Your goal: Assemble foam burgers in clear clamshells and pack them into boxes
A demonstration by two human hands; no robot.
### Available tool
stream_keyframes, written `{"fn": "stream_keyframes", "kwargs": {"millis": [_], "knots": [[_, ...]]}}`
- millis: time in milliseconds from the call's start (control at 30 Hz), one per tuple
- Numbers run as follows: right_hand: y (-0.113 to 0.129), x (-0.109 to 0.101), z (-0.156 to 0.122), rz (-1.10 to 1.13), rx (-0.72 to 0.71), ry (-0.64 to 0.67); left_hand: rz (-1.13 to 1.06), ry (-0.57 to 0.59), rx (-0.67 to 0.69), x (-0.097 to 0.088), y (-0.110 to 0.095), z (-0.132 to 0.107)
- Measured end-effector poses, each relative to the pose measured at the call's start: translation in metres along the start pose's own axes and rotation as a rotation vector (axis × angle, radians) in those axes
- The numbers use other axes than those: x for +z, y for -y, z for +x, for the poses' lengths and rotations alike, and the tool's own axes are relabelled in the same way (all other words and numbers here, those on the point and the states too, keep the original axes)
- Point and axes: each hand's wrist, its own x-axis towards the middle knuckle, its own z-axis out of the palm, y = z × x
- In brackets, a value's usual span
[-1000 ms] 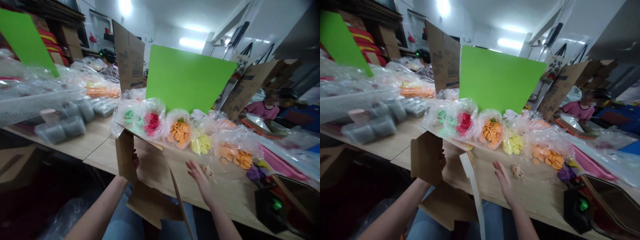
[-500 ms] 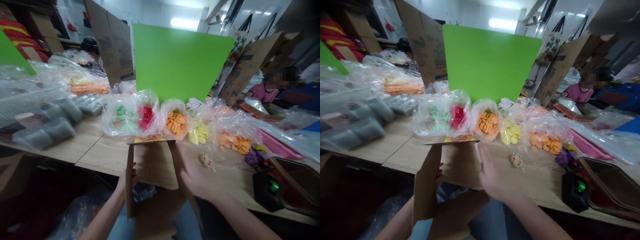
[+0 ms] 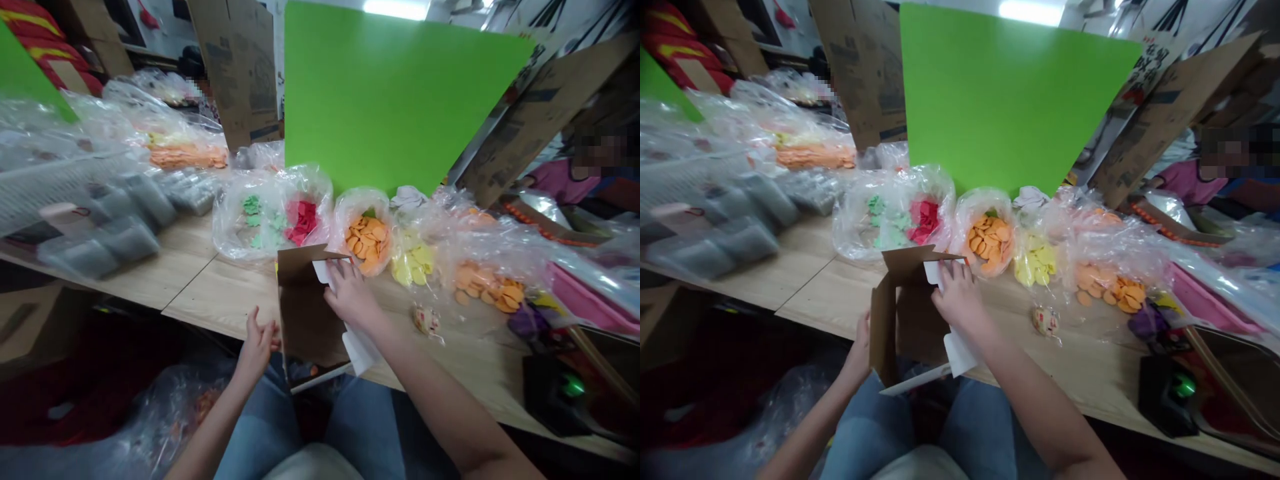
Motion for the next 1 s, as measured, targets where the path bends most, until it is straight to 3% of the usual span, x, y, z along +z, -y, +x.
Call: {"fn": "stream_keyframes", "kwargs": {"millis": [67, 100, 167, 200, 267, 367, 400, 500, 533, 567, 667, 700, 733, 833, 933, 1000], "knots": [[0.004, 0.007, -0.002, -0.016, 0.018, -0.038, 0.193, -0.133, 0.291, -0.018, 0.004, -0.039], [0.006, 0.009, -0.003, -0.020, 0.025, -0.054, 0.294, -0.136, 0.419, -0.025, 0.006, -0.062], [0.006, 0.011, -0.005, -0.020, 0.022, -0.064, 0.473, 0.046, 0.592, -0.025, 0.008, -0.105], [0.005, 0.010, -0.005, -0.019, 0.013, -0.060, 0.568, 0.207, 0.627, -0.017, 0.007, -0.121], [0.000, 0.005, -0.005, -0.016, -0.016, -0.042, 0.681, 0.374, 0.644, 0.013, 0.000, -0.136], [-0.008, 0.000, -0.004, -0.010, -0.052, -0.021, 0.909, 0.386, 0.660, 0.058, -0.016, -0.126], [-0.010, 0.001, -0.006, -0.008, -0.060, -0.027, 0.933, 0.461, 0.662, 0.065, -0.020, -0.121], [-0.010, 0.009, -0.012, -0.005, -0.098, -0.086, 0.995, 0.697, 0.719, 0.062, -0.021, -0.118], [-0.009, 0.013, -0.014, -0.006, -0.128, -0.109, 1.052, 0.699, 0.768, 0.057, -0.020, -0.119], [-0.008, 0.016, -0.015, -0.004, -0.159, -0.129, 1.130, 0.629, 0.829, 0.053, -0.018, -0.120], [-0.012, 0.022, -0.011, 0.026, -0.231, -0.142, 1.338, 0.184, 1.000, 0.052, -0.010, -0.117], [-0.016, 0.023, -0.008, 0.040, -0.234, -0.131, 1.399, 0.102, 1.014, 0.056, -0.006, -0.113], [-0.021, 0.023, -0.005, 0.050, -0.234, -0.114, 1.461, 0.089, 1.006, 0.061, -0.002, -0.109], [-0.040, 0.025, 0.001, 0.059, -0.277, -0.064, 1.634, 0.227, 0.934, 0.073, 0.012, -0.093], [-0.055, 0.027, 0.000, 0.116, -0.363, -0.065, 1.705, 0.289, 0.893, 0.073, 0.020, -0.081], [-0.058, 0.022, 0.003, 0.252, -0.324, -0.123, 1.690, 0.369, 0.860, 0.070, 0.019, -0.077]]}}
